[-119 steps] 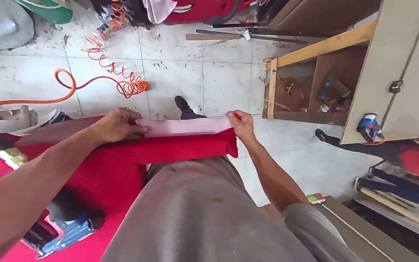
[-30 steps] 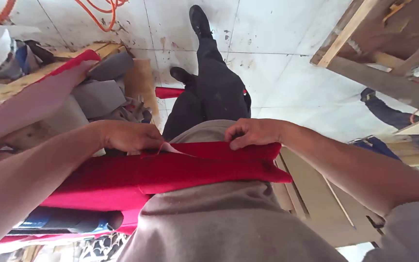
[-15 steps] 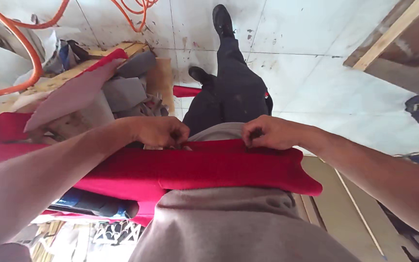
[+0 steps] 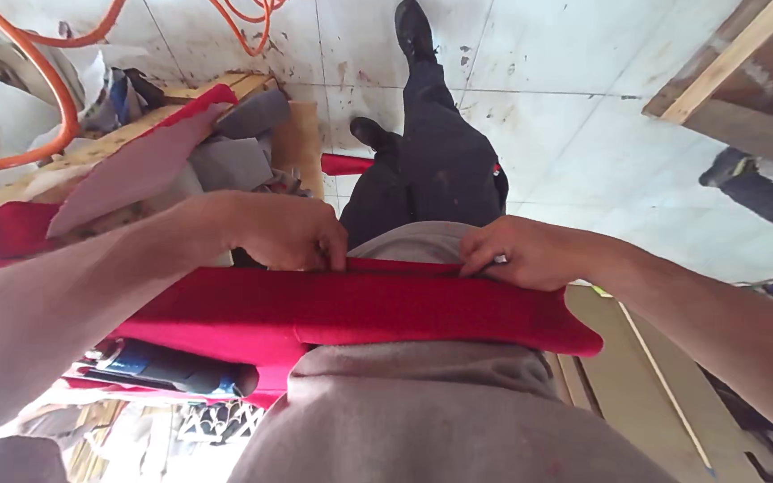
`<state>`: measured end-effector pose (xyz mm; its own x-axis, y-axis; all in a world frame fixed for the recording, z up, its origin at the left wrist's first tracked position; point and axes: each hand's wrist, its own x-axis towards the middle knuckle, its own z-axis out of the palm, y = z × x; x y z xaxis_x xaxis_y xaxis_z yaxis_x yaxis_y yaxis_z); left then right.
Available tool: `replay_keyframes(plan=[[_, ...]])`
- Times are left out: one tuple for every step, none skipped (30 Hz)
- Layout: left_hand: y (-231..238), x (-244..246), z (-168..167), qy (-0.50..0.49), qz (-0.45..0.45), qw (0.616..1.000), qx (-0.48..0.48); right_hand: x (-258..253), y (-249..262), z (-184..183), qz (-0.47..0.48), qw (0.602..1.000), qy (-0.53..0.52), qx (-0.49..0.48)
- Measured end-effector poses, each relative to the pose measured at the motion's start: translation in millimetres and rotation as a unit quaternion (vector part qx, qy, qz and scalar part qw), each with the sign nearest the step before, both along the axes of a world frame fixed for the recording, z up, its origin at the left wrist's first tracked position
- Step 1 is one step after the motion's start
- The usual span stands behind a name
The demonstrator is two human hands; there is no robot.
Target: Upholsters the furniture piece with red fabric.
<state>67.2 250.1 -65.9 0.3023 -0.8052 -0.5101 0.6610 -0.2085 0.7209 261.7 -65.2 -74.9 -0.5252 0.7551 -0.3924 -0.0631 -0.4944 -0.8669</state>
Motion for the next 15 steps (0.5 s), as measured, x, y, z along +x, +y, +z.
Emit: replay_keyframes(plan=[[4,1,3,0.005,0.020,1.000,0.005,4,-1,3,-0.012,1.000,0.005,0.007],[6,2,7,0.024,0.038,0.999,0.009,9,-2,7,-0.024,1.000,0.007,0.007],[8,3,9,0.050,0.049,0.998,0.008,12,-2,10,-0.041,0.999,0.007,-0.003],[10,7,11,0.080,0.046,0.996,0.006,15,-2,13,-0.059,0.998,0.006,-0.027],[13,13,12,0.108,0.039,0.993,-0.001,17,-1,16,-0.069,0.996,0.000,-0.058],[15,15,12,0.137,0.040,0.990,-0.005,20,0,19,-0.068,0.993,-0.006,-0.094],[17,15,12,0.166,0.049,0.985,-0.012,22,1,22,-0.059,0.990,-0.009,-0.125],[19,14,11,0.192,0.059,0.979,-0.020,25,1,23,-0.049,0.988,0.003,-0.149],[20,12,11,0.213,0.068,0.974,-0.023,26,1,22,-0.037,0.985,0.023,-0.164],[20,12,11,0.228,0.069,0.971,-0.021,27,0,21,-0.025,0.984,0.044,-0.173],[19,12,10,0.246,0.062,0.967,-0.017,28,0,18,-0.015,0.984,0.059,-0.170],[18,11,8,0.262,0.056,0.963,-0.015,27,1,16,-0.011,0.985,0.070,-0.160],[16,8,6,0.276,0.054,0.960,-0.018,26,2,12,-0.010,0.985,0.082,-0.150],[15,4,3,0.293,0.055,0.954,-0.029,25,3,8,-0.010,0.986,0.095,-0.136],[14,0,0,0.309,0.062,0.948,-0.038,23,5,4,-0.011,0.987,0.102,-0.123]])
